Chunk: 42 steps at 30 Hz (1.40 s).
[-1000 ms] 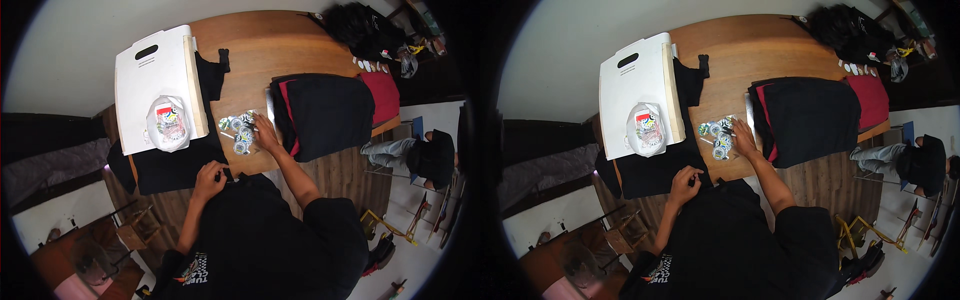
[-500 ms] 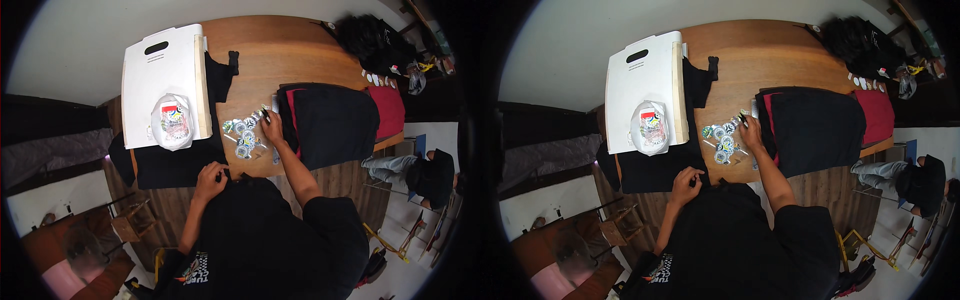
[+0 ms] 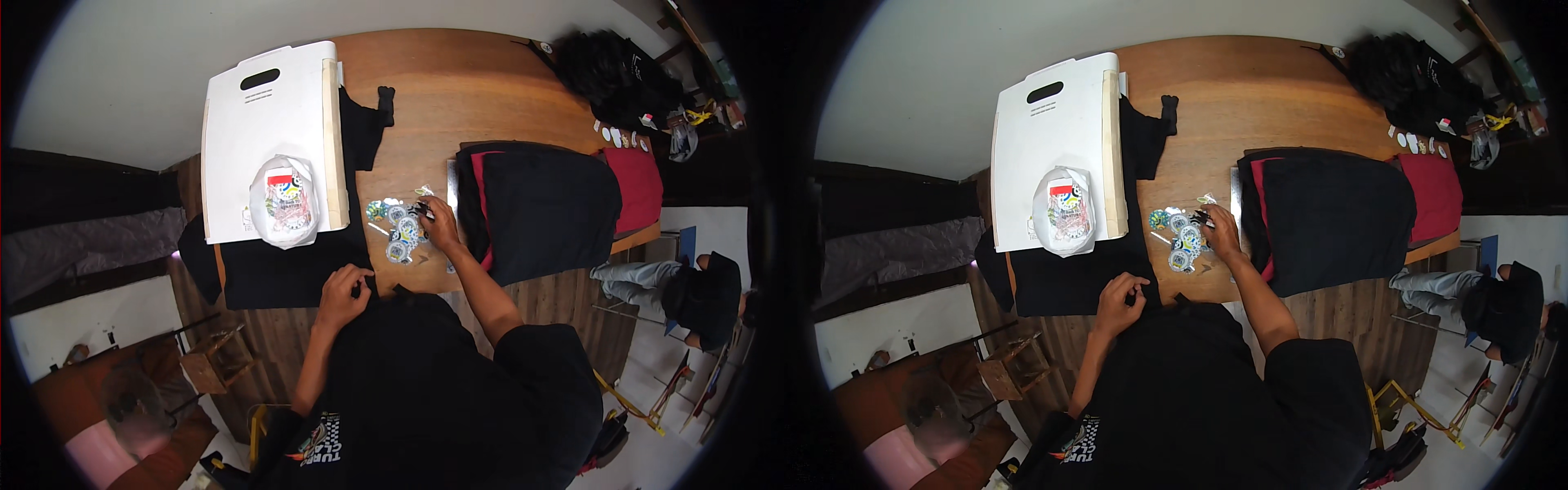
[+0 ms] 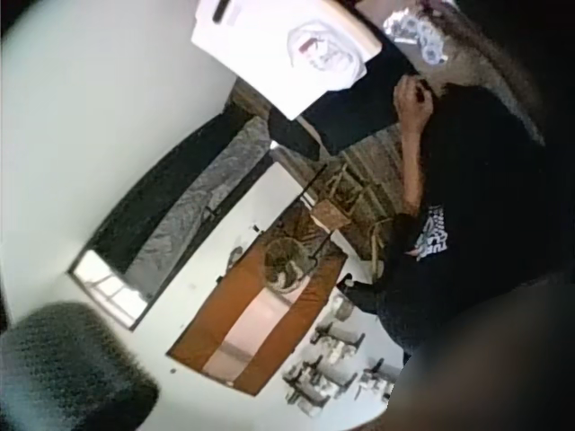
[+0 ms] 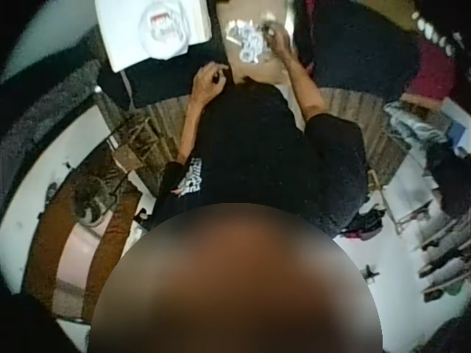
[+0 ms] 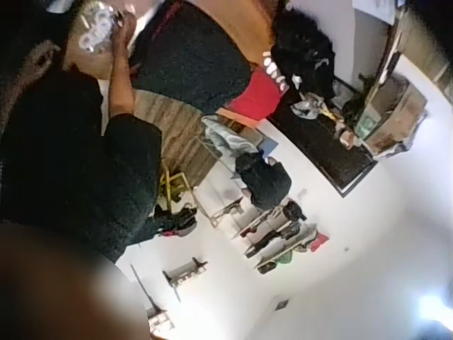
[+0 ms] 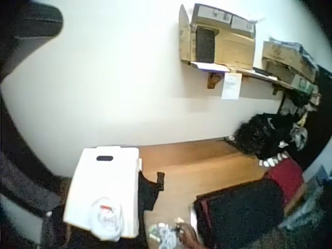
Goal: Cutting out small printed labels or stickers using scissors and placing them into a container.
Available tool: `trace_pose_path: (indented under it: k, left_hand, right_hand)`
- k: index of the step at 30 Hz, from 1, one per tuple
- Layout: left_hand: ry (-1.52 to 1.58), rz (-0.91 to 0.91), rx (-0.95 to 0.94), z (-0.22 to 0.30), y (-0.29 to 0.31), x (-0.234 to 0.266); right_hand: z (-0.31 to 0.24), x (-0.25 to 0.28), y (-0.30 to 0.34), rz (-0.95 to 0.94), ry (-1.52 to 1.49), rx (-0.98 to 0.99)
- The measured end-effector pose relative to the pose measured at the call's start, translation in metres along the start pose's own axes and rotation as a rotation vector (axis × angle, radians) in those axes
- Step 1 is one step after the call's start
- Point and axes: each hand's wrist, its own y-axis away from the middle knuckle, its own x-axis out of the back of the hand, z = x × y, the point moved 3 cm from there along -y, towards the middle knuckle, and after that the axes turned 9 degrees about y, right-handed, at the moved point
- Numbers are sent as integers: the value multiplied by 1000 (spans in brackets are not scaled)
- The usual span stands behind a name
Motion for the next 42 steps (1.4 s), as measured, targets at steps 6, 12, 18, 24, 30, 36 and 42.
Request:
trace_pose_path:
  k: [6,12,18,24,30,36,42]
  left_hand:
    - [5,-26,9,0,-4,-3]
    - [1,-36,-51,4,-9,-5]
    - [-8,-36,-63,7,-13,-3]
    - [-14,-1,-58,3,-8,-1]
    - [1,4,-55,3,-4,-3]
    - [44,-10,-67,2,-5,-3]
    - [316,147,29,3,-29,7]
  right_hand:
    - [-1,13,17,-10,-250,-201]
    - [10,12,23,78,44,-198]
    - [18,-3,19,86,166,-239]
    - [18,0,19,-118,130,-403]
    - [13,13,13,122,148,-161]
    - [29,12,16,170,146,-197]
    - [-58,34,-6,143,-366,-267]
